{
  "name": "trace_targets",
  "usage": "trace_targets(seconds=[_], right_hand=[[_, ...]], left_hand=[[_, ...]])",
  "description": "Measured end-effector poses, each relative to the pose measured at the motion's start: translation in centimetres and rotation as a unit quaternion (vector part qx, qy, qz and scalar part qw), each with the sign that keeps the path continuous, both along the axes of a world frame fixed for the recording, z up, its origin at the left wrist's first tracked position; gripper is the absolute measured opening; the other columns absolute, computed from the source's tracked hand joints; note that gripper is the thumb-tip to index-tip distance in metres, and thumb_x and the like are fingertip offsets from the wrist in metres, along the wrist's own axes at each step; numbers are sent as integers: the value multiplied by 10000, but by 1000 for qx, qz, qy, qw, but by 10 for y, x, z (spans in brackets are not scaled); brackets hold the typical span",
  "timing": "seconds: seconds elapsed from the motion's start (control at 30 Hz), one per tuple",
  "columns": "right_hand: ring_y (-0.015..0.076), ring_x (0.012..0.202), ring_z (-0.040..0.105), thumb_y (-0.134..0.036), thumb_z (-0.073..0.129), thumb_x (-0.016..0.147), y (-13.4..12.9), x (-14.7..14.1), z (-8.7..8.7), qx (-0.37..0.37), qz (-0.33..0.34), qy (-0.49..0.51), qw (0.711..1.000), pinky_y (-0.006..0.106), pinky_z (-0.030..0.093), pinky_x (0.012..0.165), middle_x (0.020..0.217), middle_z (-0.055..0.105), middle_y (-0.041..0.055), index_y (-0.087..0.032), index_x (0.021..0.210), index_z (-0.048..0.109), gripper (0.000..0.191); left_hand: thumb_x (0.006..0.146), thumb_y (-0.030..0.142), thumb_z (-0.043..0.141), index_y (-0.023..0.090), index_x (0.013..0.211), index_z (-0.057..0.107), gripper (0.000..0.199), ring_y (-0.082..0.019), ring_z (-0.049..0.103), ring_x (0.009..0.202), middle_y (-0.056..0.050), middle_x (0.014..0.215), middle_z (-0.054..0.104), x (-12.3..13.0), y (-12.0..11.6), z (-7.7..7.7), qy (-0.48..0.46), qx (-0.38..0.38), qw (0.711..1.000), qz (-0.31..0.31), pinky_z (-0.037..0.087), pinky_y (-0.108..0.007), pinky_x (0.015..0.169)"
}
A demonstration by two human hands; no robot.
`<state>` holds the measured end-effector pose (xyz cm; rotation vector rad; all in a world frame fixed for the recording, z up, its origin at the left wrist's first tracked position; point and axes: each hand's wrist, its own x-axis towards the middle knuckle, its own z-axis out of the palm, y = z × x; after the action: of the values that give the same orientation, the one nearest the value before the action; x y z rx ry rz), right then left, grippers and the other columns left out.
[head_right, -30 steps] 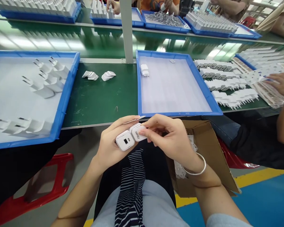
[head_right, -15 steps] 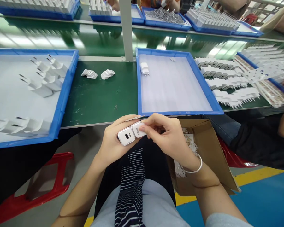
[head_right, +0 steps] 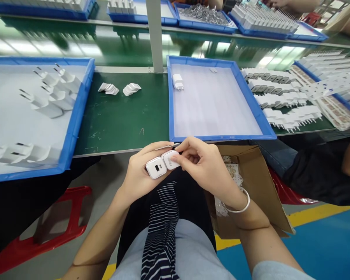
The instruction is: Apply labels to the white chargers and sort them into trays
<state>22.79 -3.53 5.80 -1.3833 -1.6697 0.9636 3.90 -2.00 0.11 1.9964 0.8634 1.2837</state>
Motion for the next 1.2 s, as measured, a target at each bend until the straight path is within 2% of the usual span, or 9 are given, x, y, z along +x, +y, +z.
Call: trace_targets(seconds=[0.1, 0.2, 0.27, 0.47, 0.63, 0.77, 0.93, 1.07, 1.2], right_hand=[[100, 504, 549, -313, 794, 847, 0, 1, 2, -14, 7, -8, 1000, 218, 411, 487, 617, 643, -40, -200, 877, 624, 207], [71, 445, 358, -302, 783, 860, 1, 1, -1, 4, 4, -30, 1000, 226, 299, 464, 499, 407, -107, -206, 929, 627, 196], [70, 451, 295, -288, 784, 862, 1, -1, -9, 27, 3, 0, 1000, 232, 263, 465, 502, 346, -120, -215, 962, 618, 207], [103, 555, 496, -280, 648, 971, 4, -3, -35, 136, 33, 207, 968, 239, 399, 537, 635, 562, -68, -249, 1077, 609, 117], [99, 627, 531, -195, 758, 878, 10, 0, -35, 119, 4, 125, 985, 223, 410, 542, 704, 601, -49, -239, 914, 667, 107], [87, 599, 531, -174, 684, 928, 15, 4, -34, 136, 6, 55, 989, 225, 413, 545, 702, 625, -47, -217, 816, 656, 124], [81, 524, 435, -136, 653, 934, 11, 12, -22, 190, -101, 66, 974, 241, 333, 511, 589, 507, -59, -197, 763, 622, 184], [87, 548, 383, -188, 651, 949, -3, 6, -5, 109, -54, 156, 980, 244, 291, 502, 610, 457, -45, -188, 749, 623, 201], [86, 592, 414, -209, 669, 942, -12, -10, 5, 34, 15, 119, 992, 229, 328, 534, 660, 511, -38, -186, 739, 618, 210]], left_hand=[[807, 145, 762, 194, 1197, 701, 399, -214, 702, 1143, -93, 1237, 725, 0, 0, 0, -7, 5, 1000, -14, 585, -334, 1018], [805, 173, 775, 202, 1178, 717, 378, -215, 717, 1103, -93, 1229, 729, 0, 0, 3, -25, -13, 999, -16, 595, -342, 994], [778, 182, 806, 199, 1125, 743, 353, -219, 727, 1073, -92, 1193, 746, -1, 0, 7, -46, -36, 998, -18, 599, -345, 979], [681, 167, 880, 173, 1003, 786, 336, -254, 735, 1067, -112, 1162, 766, -6, 3, 15, -160, -184, 963, -115, 606, -352, 951], [670, 232, 895, 174, 1008, 794, 358, -255, 741, 1039, -118, 1183, 757, -10, 6, 10, -208, -271, 928, -150, 622, -321, 873], [663, 172, 891, 162, 964, 792, 318, -227, 742, 1023, -106, 1114, 774, -9, 4, 10, -145, -187, 966, -105, 608, -310, 917], [711, 141, 852, 172, 1105, 755, 407, -230, 729, 1094, -124, 1205, 751, -7, 1, 10, -85, -52, 995, -27, 585, -366, 1015], [737, 149, 835, 152, 1130, 742, 403, -225, 728, 1109, -143, 1220, 743, -7, 3, 9, -58, -4, 998, 13, 590, -346, 1012], [751, 176, 827, 158, 1140, 730, 402, -228, 719, 1131, -137, 1243, 734, -8, 4, 9, -27, 23, 999, 35, 592, -345, 1015]])
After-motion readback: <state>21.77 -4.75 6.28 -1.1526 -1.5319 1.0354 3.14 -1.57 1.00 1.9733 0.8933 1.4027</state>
